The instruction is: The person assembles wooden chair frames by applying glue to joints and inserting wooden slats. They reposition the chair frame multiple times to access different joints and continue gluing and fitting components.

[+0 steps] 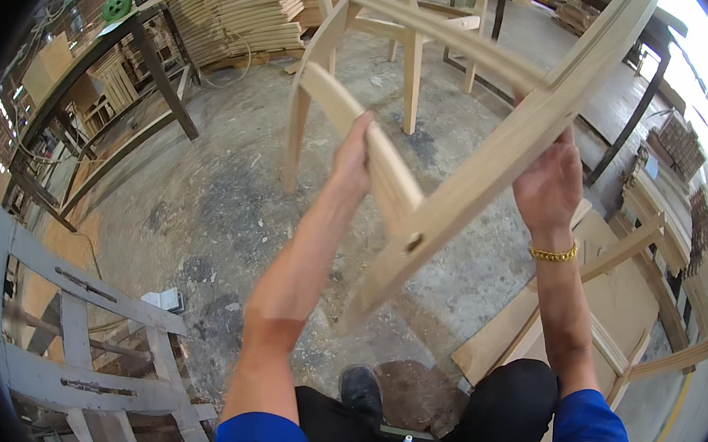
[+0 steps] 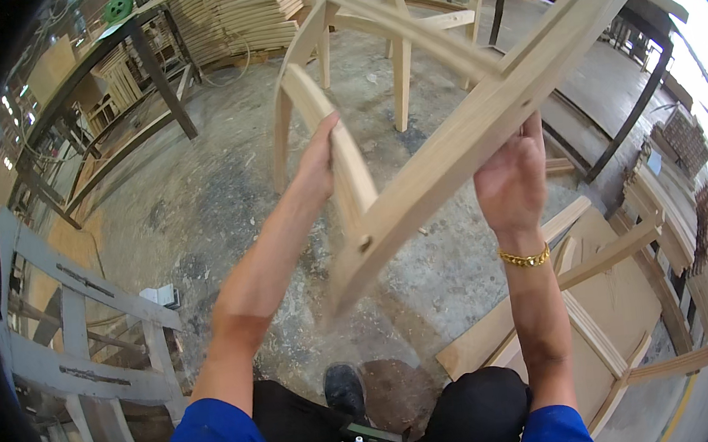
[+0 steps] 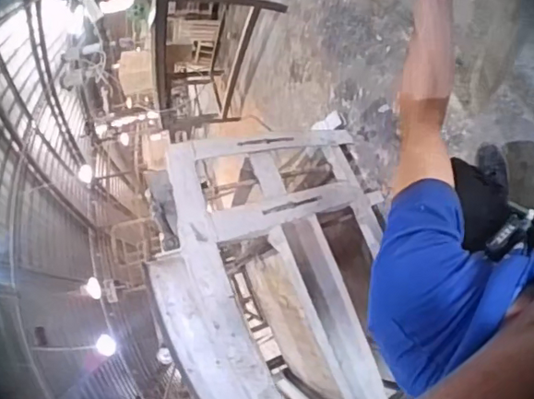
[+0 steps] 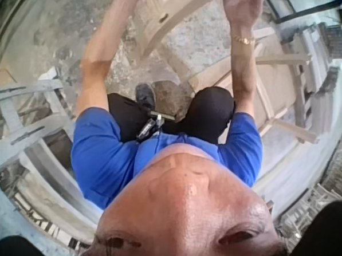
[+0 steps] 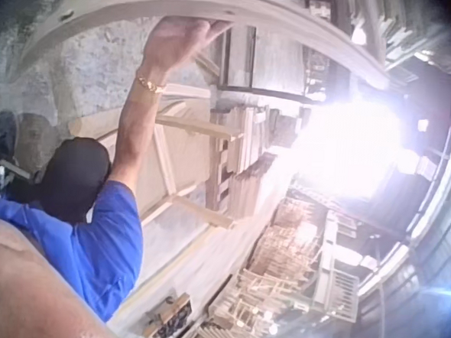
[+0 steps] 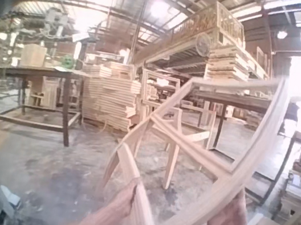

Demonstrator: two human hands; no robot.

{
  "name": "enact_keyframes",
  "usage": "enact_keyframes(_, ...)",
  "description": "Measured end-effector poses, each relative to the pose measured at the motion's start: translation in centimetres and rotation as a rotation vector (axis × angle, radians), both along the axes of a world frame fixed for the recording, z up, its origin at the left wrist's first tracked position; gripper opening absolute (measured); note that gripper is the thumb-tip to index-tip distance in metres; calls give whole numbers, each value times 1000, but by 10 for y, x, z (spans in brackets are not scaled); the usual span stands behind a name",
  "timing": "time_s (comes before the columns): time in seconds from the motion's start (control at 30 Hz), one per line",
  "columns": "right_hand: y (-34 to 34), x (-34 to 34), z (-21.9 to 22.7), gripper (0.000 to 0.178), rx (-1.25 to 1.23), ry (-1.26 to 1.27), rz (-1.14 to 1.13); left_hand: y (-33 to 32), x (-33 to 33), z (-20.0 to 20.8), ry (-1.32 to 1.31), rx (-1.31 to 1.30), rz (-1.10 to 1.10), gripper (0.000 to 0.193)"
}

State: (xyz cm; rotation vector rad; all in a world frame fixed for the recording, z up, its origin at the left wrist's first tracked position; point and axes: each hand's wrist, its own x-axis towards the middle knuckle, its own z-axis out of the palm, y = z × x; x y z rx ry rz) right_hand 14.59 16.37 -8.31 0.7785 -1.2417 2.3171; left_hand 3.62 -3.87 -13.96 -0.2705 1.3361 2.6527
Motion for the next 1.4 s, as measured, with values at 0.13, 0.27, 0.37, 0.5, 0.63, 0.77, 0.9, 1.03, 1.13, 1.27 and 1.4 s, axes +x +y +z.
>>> enact_keyframes(0.13, -29, 25, 49, 70, 105, 62, 210, 39, 24, 62, 190, 233, -64, 51)
enact_keyframes(0.27, 1, 70, 109, 61, 358, 224, -150, 75, 43, 111, 450, 470, -168, 46)
enact_keyframes(0.37, 20, 112, 152, 70, 399, 281, -135, 102, 74, 146, 450, 538, -291, 45)
enact_keyframes(0.5, 35, 180, 171, 65, 515, 203, -224, 144, 114, 173, 624, 751, -512, 40)
enact_keyframes(0.63, 46, 268, 128, 61, 481, 19, -438, 189, 130, 190, 1072, 850, -906, 39)
enact_keyframes(0.77, 25, 338, 96, 56, 472, -181, -686, 217, 205, 206, 984, 754, -736, 51)
enact_keyframes(0.9, 14, 367, 79, 52, 400, -206, -811, 287, 258, 230, 1550, 502, -302, 50)
enact_keyframes(1.03, 15, 392, 115, 47, 491, -98, -880, 299, 302, 188, 1708, 584, -783, 45)
enact_keyframes(1.13, 11, 385, 180, 44, 727, 42, -875, 284, 331, 105, 1667, 992, -1041, 96)
enact_keyframes(1.27, 44, 349, 222, 53, 843, 437, -1635, 324, 381, 66, 1400, 424, -559, 105)
enact_keyframes(1.4, 88, 297, 257, 37, 1855, 806, -1711, 359, 361, 87, 882, 272, -661, 59)
